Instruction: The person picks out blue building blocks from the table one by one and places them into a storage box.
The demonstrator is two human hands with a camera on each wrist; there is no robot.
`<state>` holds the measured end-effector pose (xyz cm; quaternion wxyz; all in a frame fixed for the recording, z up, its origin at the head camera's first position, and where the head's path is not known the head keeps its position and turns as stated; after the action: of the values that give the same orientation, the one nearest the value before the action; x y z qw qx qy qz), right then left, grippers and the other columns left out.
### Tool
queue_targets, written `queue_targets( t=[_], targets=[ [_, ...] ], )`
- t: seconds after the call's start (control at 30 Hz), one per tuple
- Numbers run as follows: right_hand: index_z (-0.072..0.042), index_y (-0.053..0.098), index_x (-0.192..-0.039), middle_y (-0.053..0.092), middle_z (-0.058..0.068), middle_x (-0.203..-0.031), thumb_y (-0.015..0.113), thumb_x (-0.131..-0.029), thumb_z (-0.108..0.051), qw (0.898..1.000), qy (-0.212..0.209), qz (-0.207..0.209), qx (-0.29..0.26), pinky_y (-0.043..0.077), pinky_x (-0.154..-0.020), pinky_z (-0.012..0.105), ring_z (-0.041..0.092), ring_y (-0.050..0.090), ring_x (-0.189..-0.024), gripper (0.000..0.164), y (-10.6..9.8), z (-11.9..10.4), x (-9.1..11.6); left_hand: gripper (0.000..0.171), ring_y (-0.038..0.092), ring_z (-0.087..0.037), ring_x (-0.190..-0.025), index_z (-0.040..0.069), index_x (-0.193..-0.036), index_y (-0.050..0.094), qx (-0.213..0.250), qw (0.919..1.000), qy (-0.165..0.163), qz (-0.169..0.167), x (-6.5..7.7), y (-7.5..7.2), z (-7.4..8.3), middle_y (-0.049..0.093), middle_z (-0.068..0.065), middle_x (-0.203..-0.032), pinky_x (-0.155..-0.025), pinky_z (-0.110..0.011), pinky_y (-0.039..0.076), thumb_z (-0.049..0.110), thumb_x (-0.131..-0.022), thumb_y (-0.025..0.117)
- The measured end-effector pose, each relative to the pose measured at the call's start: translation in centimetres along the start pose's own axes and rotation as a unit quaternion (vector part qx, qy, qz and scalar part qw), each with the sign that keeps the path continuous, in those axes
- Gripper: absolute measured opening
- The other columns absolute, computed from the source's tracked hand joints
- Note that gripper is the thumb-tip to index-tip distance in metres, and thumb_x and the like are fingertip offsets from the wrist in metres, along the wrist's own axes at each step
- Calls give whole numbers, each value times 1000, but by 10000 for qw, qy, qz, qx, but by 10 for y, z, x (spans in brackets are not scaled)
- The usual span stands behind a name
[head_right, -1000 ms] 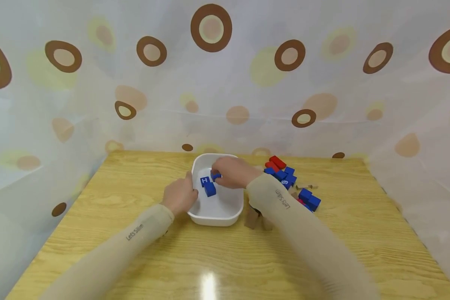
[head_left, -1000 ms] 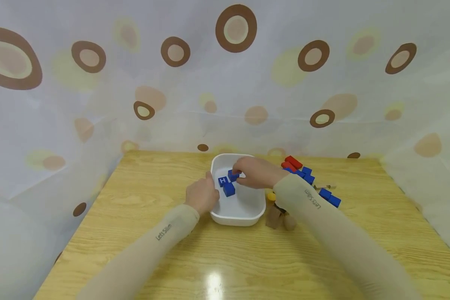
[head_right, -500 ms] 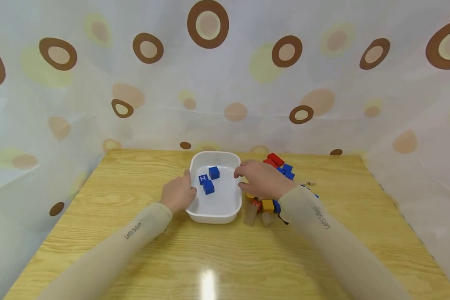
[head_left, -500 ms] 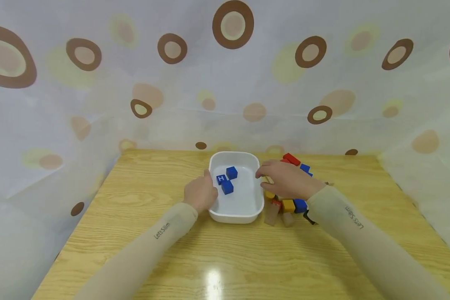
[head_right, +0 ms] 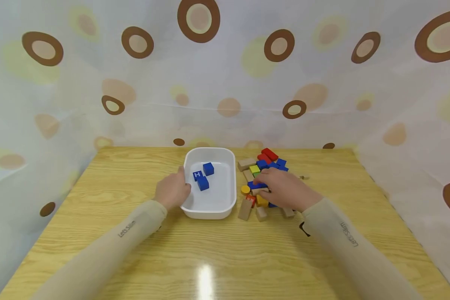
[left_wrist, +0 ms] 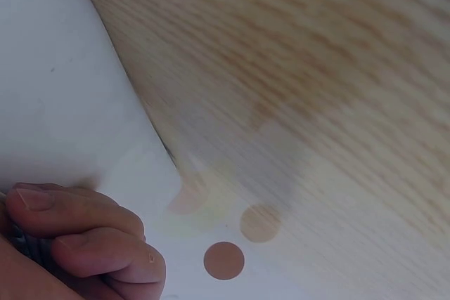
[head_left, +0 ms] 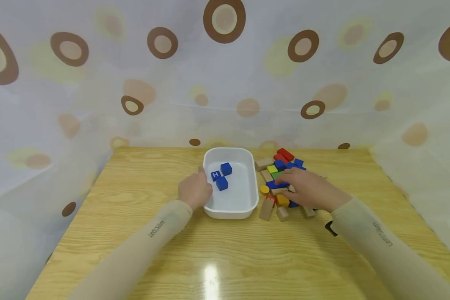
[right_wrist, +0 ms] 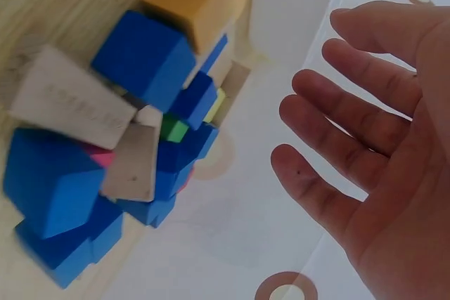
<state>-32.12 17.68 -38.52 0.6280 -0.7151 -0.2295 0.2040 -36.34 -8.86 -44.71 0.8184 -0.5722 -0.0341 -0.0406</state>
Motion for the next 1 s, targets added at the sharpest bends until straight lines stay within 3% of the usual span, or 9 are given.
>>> queue_targets(
  t=[0.27, 0.47, 0.77, 1.0],
  targets=[
    [-12, 70, -120, 67, 7, -123, 76, -90, -21, 9998, 99, -89, 117, 53, -95, 51, 31, 63, -113, 32, 10, 11, 25, 71, 63, -24, -77, -3, -157, 24, 4, 10000, 18, -11, 1, -3, 0, 69, -17, -105, -65, -36, 52, 26, -99, 53],
    [-9, 67, -127, 63, 13, -132, 76, -89, -19, 9997, 34, -88, 206, 50, -99, 54, 37, 59, -124, 41, 22, 18, 38, 71, 63, -22, -74, -3, -158, 23, 35, 10000, -5, -82, 1, 1, 0, 69, -15, -103, -61, -32, 49, 26, -100, 53],
    [-13, 71, -108, 65, 4, -110, 84, -81, -14, 9967, -173, 425, 668, 57, -86, 46, 25, 66, -98, 30, 33, 19, 42, 71, 62, -22, -69, -3, -157, 24, 20, 9999, 6, -111, 1, 3, 1, 65, -11, -89, -56, -31, 47, 27, -100, 53],
    [-15, 64, -103, 61, 2, -103, 83, -80, -5, 9963, -120, 532, 669, 56, -81, 43, 21, 63, -89, 32, 39, 22, 39, 71, 63, -23, -73, -3, -157, 25, 6, 10000, 3, -79, 0, 2, 1, 68, -14, -97, -59, -33, 49, 26, -100, 53]
  ],
)
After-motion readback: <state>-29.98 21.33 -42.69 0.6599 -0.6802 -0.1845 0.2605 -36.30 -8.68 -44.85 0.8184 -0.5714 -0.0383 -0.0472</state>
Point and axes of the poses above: each hand's wrist, its own x-axis away from the middle knuckle, its own y-axis out of the palm, z = x × y, the point moved 9 cm from there along -x, towards the middle knuckle
